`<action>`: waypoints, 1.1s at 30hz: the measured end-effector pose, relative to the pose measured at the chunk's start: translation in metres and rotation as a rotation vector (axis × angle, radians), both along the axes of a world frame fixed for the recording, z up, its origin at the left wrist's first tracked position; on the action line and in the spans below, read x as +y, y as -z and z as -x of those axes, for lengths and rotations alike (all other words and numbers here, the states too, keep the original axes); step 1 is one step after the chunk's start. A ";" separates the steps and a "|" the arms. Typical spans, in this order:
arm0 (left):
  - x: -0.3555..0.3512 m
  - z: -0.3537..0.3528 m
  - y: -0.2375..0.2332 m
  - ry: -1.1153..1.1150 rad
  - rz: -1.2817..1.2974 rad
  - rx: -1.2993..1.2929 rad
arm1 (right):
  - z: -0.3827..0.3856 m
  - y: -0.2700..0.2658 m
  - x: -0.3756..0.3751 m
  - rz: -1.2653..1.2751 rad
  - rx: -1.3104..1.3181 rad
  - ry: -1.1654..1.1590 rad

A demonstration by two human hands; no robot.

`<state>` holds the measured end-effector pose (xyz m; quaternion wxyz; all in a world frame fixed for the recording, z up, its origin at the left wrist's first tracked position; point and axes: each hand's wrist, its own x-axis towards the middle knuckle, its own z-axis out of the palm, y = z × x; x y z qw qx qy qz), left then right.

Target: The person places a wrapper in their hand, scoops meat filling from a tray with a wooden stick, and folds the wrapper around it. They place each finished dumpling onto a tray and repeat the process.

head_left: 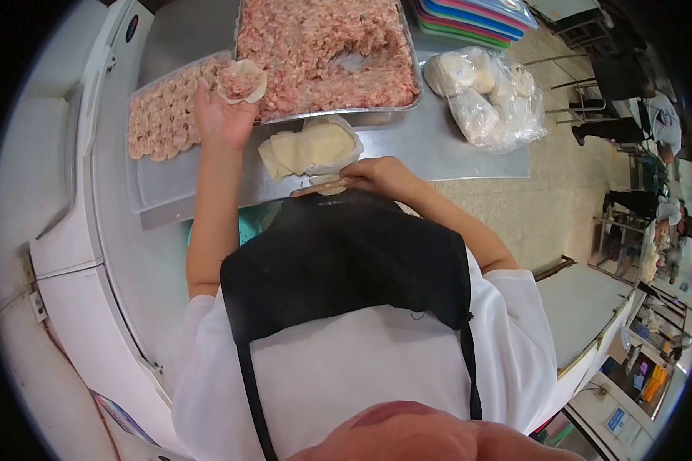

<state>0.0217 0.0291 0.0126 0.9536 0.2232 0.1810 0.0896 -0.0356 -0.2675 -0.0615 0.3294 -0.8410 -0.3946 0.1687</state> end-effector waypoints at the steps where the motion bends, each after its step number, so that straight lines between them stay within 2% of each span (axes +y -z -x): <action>1: 0.000 0.000 -0.001 -0.002 -0.010 0.011 | 0.001 0.003 0.004 0.021 -0.012 0.003; 2: -0.001 0.000 -0.003 -0.005 -0.022 0.019 | 0.000 0.004 0.006 0.042 -0.027 0.005; 5: 0.003 -0.001 -0.003 -0.023 -0.010 0.042 | -0.005 -0.011 0.005 -0.035 0.180 0.035; 9: 0.005 0.002 0.003 0.047 0.033 0.022 | -0.022 -0.067 0.008 -0.188 0.586 0.194; 12: -0.010 0.002 0.005 0.104 0.049 0.033 | -0.036 -0.059 0.014 -0.287 0.627 0.242; 13: -0.015 0.001 0.007 0.129 0.057 0.033 | -0.046 -0.055 0.013 -0.213 0.582 0.269; 16: -0.031 -0.005 0.000 0.187 0.030 0.058 | -0.058 -0.071 0.013 -0.245 0.270 0.389; 17: -0.037 -0.006 -0.003 0.206 0.013 0.074 | -0.059 -0.082 0.011 -0.294 0.324 0.465; 20: -0.055 -0.013 -0.012 0.277 0.038 0.036 | -0.065 -0.092 0.015 -0.281 -0.103 0.417; 23: -0.071 -0.014 -0.044 0.183 0.055 0.084 | -0.091 -0.082 0.005 -0.071 -0.423 0.304; 26: -0.062 -0.023 -0.021 0.170 0.096 0.041 | -0.079 -0.164 0.007 0.436 -0.539 0.311; 27: -0.063 -0.025 -0.025 0.164 0.105 0.058 | -0.073 -0.165 0.008 0.230 -0.608 0.299; 30: -0.070 -0.030 -0.038 0.131 0.140 0.110 | -0.079 -0.138 0.016 0.098 -0.588 0.237; 31: -0.071 -0.032 -0.039 0.106 0.156 0.126 | -0.087 -0.142 0.011 0.156 -0.571 0.216; 33: -0.071 -0.032 -0.041 0.072 0.151 0.065 | -0.101 -0.156 -0.005 0.089 -0.445 0.205</action>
